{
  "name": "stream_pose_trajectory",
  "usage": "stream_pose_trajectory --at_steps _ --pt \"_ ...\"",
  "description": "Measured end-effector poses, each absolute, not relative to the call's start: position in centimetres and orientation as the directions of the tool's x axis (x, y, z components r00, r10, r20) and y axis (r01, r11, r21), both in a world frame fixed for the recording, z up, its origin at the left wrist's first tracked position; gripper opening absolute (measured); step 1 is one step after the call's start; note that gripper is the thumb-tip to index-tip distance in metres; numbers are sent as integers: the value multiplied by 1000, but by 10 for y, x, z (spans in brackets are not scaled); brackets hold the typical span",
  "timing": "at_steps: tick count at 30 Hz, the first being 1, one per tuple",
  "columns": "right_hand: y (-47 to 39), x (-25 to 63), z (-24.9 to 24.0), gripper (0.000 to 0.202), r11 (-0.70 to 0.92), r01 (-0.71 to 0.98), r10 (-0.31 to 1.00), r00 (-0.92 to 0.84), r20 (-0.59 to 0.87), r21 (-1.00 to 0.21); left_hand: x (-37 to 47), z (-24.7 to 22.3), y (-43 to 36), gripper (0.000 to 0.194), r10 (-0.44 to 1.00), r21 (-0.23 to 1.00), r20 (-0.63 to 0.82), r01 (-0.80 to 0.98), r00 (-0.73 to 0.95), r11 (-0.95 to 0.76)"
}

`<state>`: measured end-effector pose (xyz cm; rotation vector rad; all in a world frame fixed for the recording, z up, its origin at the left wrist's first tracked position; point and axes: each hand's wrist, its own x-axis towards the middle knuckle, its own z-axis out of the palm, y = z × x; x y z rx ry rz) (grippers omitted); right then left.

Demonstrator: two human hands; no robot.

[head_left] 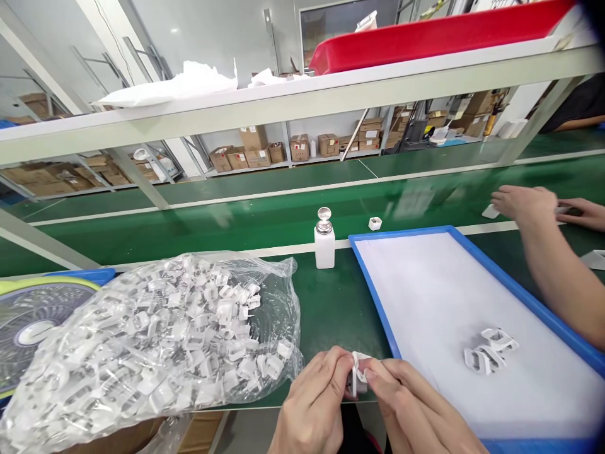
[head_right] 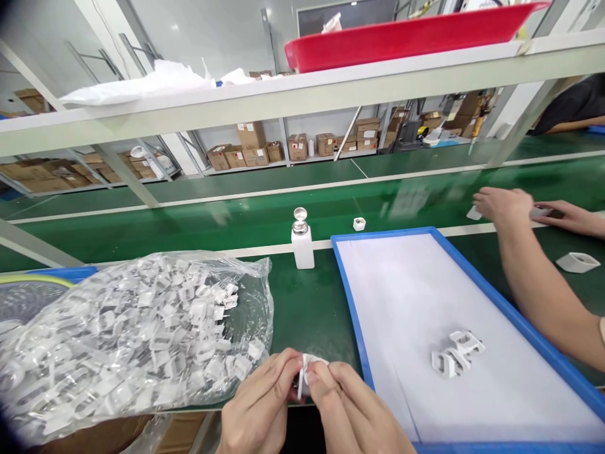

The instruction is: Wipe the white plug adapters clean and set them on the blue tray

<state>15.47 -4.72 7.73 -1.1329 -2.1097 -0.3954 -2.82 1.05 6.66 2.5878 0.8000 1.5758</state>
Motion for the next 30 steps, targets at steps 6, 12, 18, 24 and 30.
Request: stream_pose_trajectory --at_steps 6,12,18,24,30 --pt "-48 168 74 28 637 769 567 -517 642 57 -32 61 9 32 423 267 817 394 391 -880" --pt "-42 172 91 32 687 724 509 -541 670 62 -28 65 10 39 455 360 789 290 412 -887" --pt "-42 192 91 34 772 633 499 -653 570 49 -27 68 9 40 478 418 758 233 444 -878" --pt "-37 190 99 36 776 630 503 -647 573 29 -27 68 10 39 471 428 754 202 457 -881" --pt "-38 189 99 33 731 682 496 -557 666 26 -24 69 9 34 483 446 746 195 458 -873"
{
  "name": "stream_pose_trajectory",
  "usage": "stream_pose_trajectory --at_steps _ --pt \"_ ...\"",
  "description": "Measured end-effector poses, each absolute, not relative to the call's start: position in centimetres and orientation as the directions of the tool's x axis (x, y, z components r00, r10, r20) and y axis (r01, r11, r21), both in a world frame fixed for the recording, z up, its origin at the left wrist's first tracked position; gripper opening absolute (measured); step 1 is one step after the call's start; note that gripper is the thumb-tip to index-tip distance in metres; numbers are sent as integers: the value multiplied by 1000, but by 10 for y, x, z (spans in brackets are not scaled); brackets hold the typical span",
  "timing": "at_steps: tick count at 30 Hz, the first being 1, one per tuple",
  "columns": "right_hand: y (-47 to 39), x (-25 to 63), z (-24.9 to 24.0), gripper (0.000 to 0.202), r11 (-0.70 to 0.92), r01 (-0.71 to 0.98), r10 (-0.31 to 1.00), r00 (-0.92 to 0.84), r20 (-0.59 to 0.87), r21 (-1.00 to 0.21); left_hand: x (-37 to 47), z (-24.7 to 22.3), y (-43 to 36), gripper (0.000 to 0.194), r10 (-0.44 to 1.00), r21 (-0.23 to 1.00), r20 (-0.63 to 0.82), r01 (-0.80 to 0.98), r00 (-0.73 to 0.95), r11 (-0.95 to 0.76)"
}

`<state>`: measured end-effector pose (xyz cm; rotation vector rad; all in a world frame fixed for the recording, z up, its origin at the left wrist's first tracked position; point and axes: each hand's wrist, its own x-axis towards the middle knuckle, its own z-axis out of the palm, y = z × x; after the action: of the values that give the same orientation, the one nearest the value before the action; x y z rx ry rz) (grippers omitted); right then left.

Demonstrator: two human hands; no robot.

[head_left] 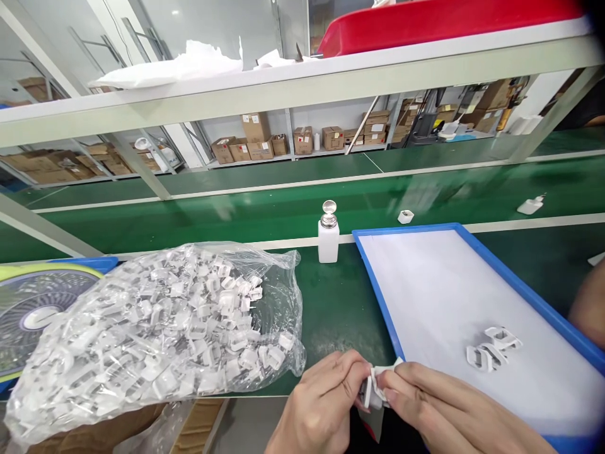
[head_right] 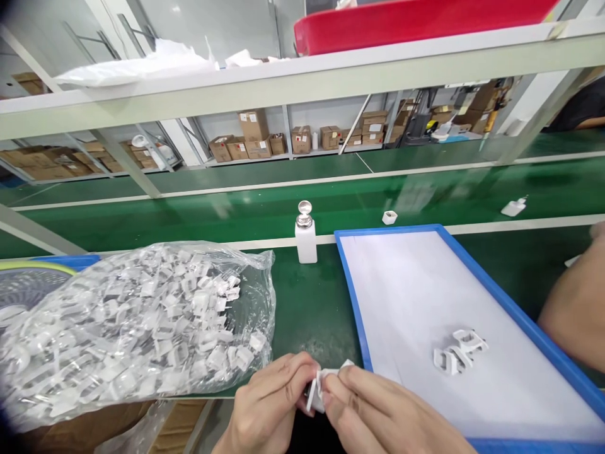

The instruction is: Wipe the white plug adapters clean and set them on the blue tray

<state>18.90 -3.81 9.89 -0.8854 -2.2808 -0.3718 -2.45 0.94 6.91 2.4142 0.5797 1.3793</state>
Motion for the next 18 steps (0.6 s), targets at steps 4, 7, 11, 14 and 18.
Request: stream_pose_trajectory --at_steps 4,7,11,14,18 --pt "-35 188 106 33 730 683 488 -543 684 21 -26 67 11 37 488 433 754 227 439 -872" --pt "-34 187 111 31 717 696 477 -527 703 35 -28 67 12 35 490 428 744 239 455 -872" --pt "-33 187 108 29 715 698 473 -516 714 31 -26 67 13 35 484 431 752 221 447 -875" --pt "-34 188 106 28 728 685 483 -540 689 27 -26 64 13 36 520 491 732 190 441 -850" --pt "-34 190 103 30 727 686 474 -542 694 38 -28 57 12 38 545 554 695 135 469 -822"
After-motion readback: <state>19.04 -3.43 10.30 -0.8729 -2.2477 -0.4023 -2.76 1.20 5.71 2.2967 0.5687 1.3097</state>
